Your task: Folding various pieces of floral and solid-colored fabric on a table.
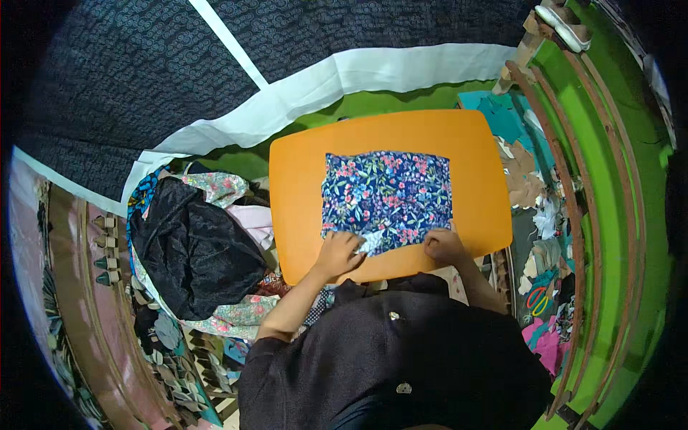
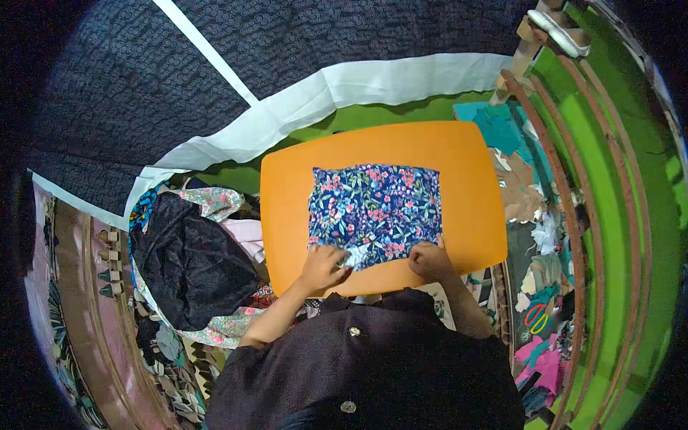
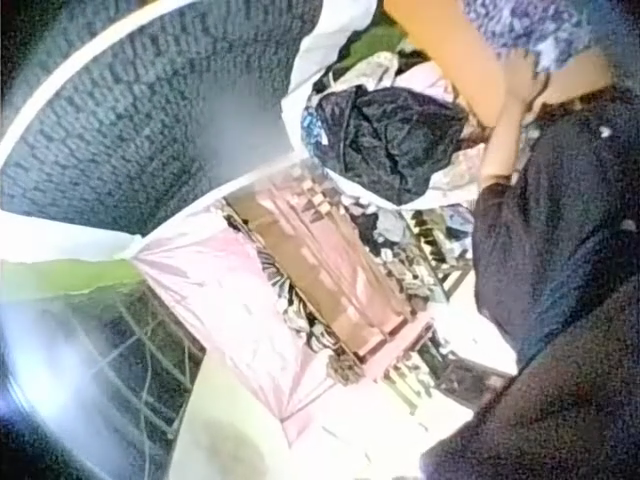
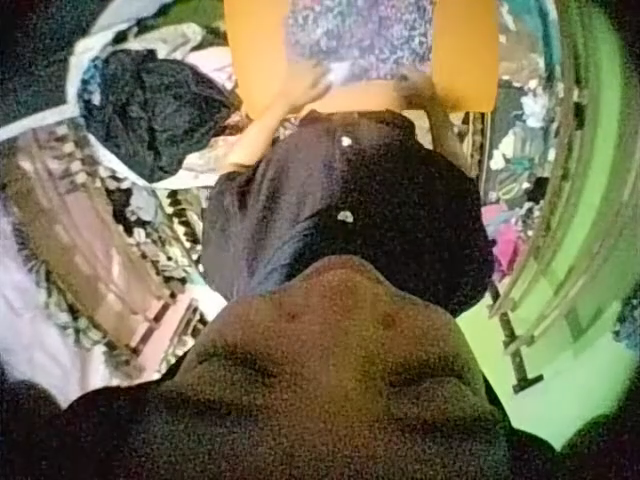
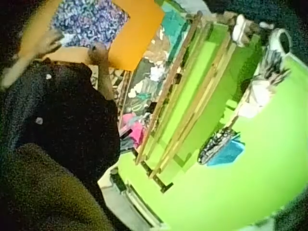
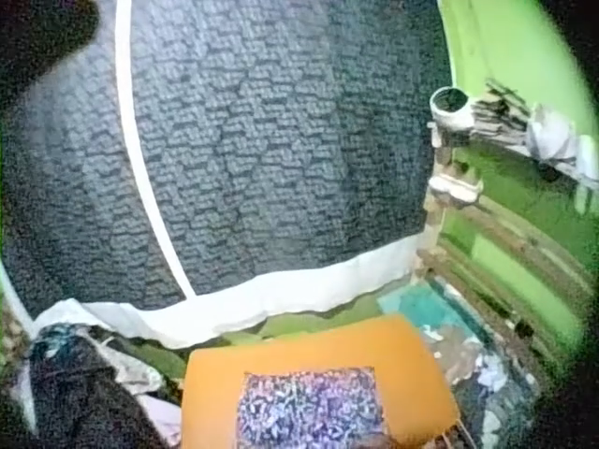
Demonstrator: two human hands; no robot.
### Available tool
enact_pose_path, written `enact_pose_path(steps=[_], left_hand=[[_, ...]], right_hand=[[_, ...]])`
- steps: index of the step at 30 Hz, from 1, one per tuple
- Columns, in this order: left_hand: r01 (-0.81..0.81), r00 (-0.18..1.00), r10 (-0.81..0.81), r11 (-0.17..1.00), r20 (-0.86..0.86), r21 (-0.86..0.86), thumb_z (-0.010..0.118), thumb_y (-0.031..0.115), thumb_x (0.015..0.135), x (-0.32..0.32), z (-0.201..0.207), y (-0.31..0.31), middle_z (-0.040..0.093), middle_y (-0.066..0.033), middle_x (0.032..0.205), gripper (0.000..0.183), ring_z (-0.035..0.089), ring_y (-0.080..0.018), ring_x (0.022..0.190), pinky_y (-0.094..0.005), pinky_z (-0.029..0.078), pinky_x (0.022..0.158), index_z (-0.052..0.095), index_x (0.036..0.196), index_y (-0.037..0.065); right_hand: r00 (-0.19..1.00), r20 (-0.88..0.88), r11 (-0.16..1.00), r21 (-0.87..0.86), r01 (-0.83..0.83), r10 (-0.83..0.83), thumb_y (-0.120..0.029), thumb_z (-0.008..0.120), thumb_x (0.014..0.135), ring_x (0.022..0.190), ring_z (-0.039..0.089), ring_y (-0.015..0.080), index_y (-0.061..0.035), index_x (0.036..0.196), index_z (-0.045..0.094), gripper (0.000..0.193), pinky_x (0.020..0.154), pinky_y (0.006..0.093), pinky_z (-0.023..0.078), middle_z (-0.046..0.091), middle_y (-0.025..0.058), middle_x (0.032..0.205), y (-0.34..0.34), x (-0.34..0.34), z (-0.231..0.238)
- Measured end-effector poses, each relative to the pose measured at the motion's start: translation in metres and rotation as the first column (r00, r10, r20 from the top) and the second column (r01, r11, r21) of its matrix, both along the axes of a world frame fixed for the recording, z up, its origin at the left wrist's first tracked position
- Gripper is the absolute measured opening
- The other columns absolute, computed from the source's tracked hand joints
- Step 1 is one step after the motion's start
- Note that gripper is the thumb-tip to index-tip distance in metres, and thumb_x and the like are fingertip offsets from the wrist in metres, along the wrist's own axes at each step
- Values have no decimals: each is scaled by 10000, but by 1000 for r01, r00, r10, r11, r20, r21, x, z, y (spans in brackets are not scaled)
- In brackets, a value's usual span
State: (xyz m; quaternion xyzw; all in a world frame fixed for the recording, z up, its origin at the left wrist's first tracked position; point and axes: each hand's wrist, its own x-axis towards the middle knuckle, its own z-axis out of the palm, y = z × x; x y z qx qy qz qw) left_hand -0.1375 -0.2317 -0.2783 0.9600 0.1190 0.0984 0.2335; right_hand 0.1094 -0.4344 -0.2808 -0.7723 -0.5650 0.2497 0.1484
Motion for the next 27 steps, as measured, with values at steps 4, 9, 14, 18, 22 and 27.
enact_pose_path(steps=[4, 9, 14, 18, 22, 27], left_hand=[[-40, 989, 30, 997, 146, 66, 657, 286, 693, 11, 5, 3, 486, -98, 1104, 473, 453, -265, 1061, -409, 303, 853, 536, 1128, 142], [-89, 984, 97, 994, -149, 61, 780, 285, 558, 26, 0, 24, 276, -162, 1366, 862, 250, -335, 1274, -600, 194, 969, 378, 1317, 219], [97, 994, -87, 980, -66, 172, 691, 185, 645, 23, -10, 45, 475, -88, 1193, 497, 391, -278, 1164, -478, 290, 910, 568, 1127, 162], [74, 993, -77, 997, 91, 35, 632, 68, 676, 33, 5, 62, 594, -94, 967, 313, 541, -266, 922, -382, 399, 816, 625, 989, 83], [9, 950, -58, 987, 307, 158, 550, 36, 700, 45, 25, 75, 569, -77, 863, 210, 531, -273, 820, -370, 413, 723, 615, 896, 77], [253, 960, -277, 919, 40, 303, 560, 120, 694, 18, -17, 57, 507, -105, 869, 277, 497, -271, 872, -376, 384, 762, 533, 966, 76]], right_hand=[[979, 16, 955, 225, 195, -204, -194, 670, 662, 983, 525, 251, -100, 998, 576, 362, 941, 586, 234, 568, 95, 965, 10, 0, -19], [965, 140, 963, 190, 193, -222, -295, 704, 652, 1292, 235, 357, -194, 1357, 294, 822, 978, 640, 128, 260, 180, 1390, 51, -17, -7], [931, 300, 959, 250, 132, -207, -247, 548, 829, 1202, 416, 246, -181, 1168, 559, 345, 975, 650, 131, 495, 68, 1250, 64, -8, -39], [963, 138, 927, 333, 173, -230, -145, 539, 826, 1003, 564, 172, -141, 1035, 627, 227, 1005, 579, 141, 626, 34, 1035, 70, 3, -16], [921, 233, 844, 513, 157, -313, -98, 549, 793, 1015, 554, 200, -124, 971, 633, 199, 991, 599, 164, 622, 37, 1021, 74, 0, -11], [920, 389, 880, 421, -219, 43, -62, 585, 697, 1022, 538, 212, -82, 913, 614, 219, 978, 552, 248, 602, 63, 978, 41, -9, -49]])
